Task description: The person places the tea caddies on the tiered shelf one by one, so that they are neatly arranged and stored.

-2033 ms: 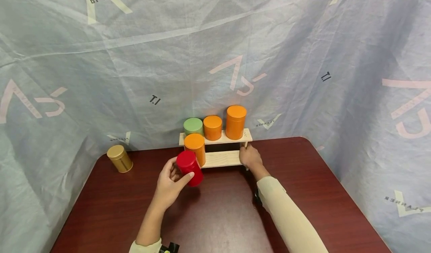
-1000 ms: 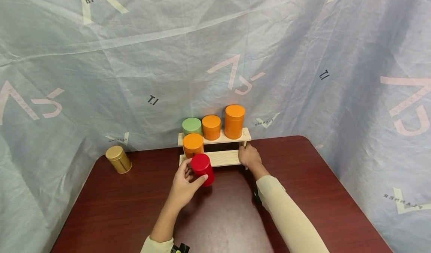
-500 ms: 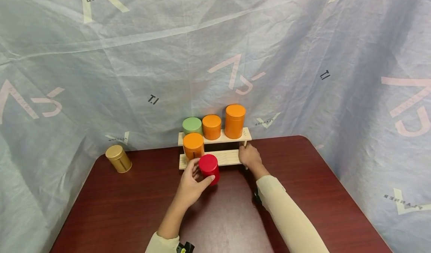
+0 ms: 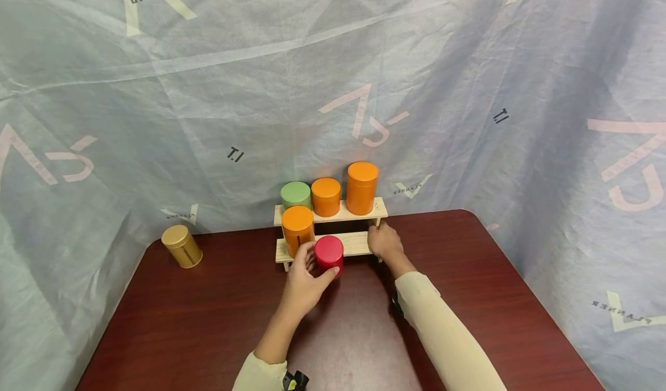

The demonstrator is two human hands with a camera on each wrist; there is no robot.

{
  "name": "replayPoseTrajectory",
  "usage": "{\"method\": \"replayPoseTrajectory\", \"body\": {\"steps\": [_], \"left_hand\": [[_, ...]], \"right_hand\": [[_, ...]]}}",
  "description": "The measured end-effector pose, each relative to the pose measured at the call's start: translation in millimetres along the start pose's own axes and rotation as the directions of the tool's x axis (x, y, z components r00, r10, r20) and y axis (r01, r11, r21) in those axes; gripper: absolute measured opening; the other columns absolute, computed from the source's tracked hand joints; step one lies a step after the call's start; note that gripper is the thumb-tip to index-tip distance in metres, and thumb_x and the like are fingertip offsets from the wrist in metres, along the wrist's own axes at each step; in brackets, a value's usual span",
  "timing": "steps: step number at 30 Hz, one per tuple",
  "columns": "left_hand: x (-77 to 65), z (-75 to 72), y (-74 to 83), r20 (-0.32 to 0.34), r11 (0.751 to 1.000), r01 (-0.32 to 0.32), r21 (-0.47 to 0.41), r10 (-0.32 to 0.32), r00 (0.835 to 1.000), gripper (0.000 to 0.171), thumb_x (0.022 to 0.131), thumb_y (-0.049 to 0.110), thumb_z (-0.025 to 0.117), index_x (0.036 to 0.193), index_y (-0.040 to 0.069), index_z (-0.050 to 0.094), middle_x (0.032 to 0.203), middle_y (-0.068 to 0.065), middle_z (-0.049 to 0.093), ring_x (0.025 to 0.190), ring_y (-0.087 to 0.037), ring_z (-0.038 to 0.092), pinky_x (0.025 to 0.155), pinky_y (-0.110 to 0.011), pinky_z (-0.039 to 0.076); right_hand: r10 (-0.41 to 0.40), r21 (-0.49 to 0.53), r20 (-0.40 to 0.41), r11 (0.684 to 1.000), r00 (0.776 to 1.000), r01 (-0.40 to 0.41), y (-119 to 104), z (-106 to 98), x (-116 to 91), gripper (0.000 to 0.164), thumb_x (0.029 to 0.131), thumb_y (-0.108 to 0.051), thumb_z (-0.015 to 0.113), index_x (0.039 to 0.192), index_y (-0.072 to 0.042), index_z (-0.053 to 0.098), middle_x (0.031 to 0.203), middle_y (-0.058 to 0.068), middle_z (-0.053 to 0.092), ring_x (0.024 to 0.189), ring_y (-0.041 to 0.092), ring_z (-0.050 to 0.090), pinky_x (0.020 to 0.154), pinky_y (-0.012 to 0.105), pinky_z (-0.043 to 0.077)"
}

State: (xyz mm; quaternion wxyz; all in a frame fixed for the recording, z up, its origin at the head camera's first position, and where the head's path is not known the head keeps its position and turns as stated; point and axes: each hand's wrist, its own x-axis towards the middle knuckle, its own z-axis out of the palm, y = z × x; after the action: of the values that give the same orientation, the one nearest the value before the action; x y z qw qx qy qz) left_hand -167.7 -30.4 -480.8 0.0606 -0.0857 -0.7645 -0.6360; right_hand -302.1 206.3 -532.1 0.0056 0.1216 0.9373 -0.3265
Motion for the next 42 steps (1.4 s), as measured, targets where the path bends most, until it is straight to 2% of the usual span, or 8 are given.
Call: {"method": "replayPoseTrajectory", "body": {"steps": [3,4,13,22,27,32,38,42], "left_hand": [[1.1,3.6,0.7,-0.026,1.000,-0.001,-0.009,0.001,1.000,0.069,0.085,0.011,0.088,0.145,0.007,0.053,0.145,-0.018,0.063,0.137,-0.036,0.061,0.119,-0.055,0.046],[1.7,4.9,-0.4,-0.034,1.000,-0.008,-0.005,0.008,0.999,0.069,0.085,0.011,0.088,0.144,0.007,0.053,0.145,-0.018,0.063,0.138,-0.036,0.060,0.119,-0.056,0.046],[5.2,14.3,-7.8,-0.056,1.000,-0.017,0.011,0.018,0.998,0.067,0.086,0.009,0.087,0.144,0.007,0.053,0.144,-0.018,0.064,0.137,-0.035,0.061,0.119,-0.055,0.046],[10.0,18.4,-13.0,-0.081,0.999,-0.045,0.011,0.046,0.996,0.066,0.087,0.013,0.088,0.144,0.006,0.054,0.144,-0.018,0.064,0.137,-0.035,0.062,0.120,-0.055,0.046],[13.6,20.7,-12.6,-0.072,0.999,-0.022,0.037,0.024,0.997,0.070,0.092,0.018,0.085,0.150,0.005,0.049,0.148,-0.019,0.062,0.138,-0.036,0.060,0.120,-0.054,0.046],[18.6,24.6,-15.0,-0.059,0.998,0.001,0.066,0.003,0.998,0.071,0.098,0.023,0.078,0.156,0.004,0.043,0.153,-0.021,0.057,0.140,-0.036,0.058,0.118,-0.054,0.047],[23.9,32.3,-21.4,-0.084,0.990,-0.059,0.125,0.070,0.994,0.068,0.102,0.021,0.072,0.158,0.001,0.040,0.152,-0.022,0.058,0.135,-0.037,0.060,0.114,-0.057,0.049],[25.9,38.5,-23.7,-0.090,0.978,-0.085,0.188,0.104,0.991,0.069,0.104,0.022,0.068,0.160,0.002,0.035,0.154,-0.022,0.055,0.138,-0.038,0.058,0.118,-0.058,0.046]], "right_hand": [[0.003,0.007,0.010,1.000,1.000,-0.003,0,0,0,0.052,0.107,-0.040,0.030,0.122,0.000,0.060,0.089,0.020,0.066,0.052,0.029,0.064,0.067,0.044,0.057],[0.002,0.006,0.007,1.000,1.000,-0.002,0,0,0,0.052,0.108,-0.040,0.030,0.122,-0.001,0.060,0.087,0.019,0.065,0.051,0.028,0.063,0.066,0.043,0.057],[-0.012,-0.002,-0.005,1.000,1.000,0.012,0,0,0,0.052,0.107,-0.039,0.029,0.120,0.000,0.061,0.089,0.020,0.066,0.057,0.030,0.064,0.078,0.048,0.060],[0.002,0.011,0.005,1.000,1.000,-0.002,-1,1,-1,0.051,0.107,-0.040,0.030,0.119,-0.001,0.060,0.086,0.019,0.066,0.047,0.027,0.063,0.058,0.039,0.053],[0.005,0.011,0.010,1.000,1.000,-0.005,0,0,0,0.050,0.106,-0.040,0.030,0.119,-0.001,0.060,0.081,0.019,0.066,0.045,0.026,0.063,0.056,0.038,0.052],[-0.005,0.000,0.004,1.000,1.000,0.005,1,0,1,0.051,0.106,-0.039,0.029,0.120,-0.001,0.060,0.081,0.018,0.066,0.048,0.027,0.063,0.061,0.040,0.054],[-0.015,0.010,0.006,1.000,1.000,0.015,1,0,0,0.052,0.106,-0.040,0.029,0.120,0.000,0.061,0.086,0.021,0.066,0.052,0.030,0.065,0.065,0.043,0.057],[-0.021,-0.001,0.000,1.000,1.000,0.021,0,0,0,0.052,0.106,-0.040,0.029,0.120,-0.001,0.061,0.093,0.022,0.068,0.060,0.031,0.065,0.071,0.045,0.059]]}}
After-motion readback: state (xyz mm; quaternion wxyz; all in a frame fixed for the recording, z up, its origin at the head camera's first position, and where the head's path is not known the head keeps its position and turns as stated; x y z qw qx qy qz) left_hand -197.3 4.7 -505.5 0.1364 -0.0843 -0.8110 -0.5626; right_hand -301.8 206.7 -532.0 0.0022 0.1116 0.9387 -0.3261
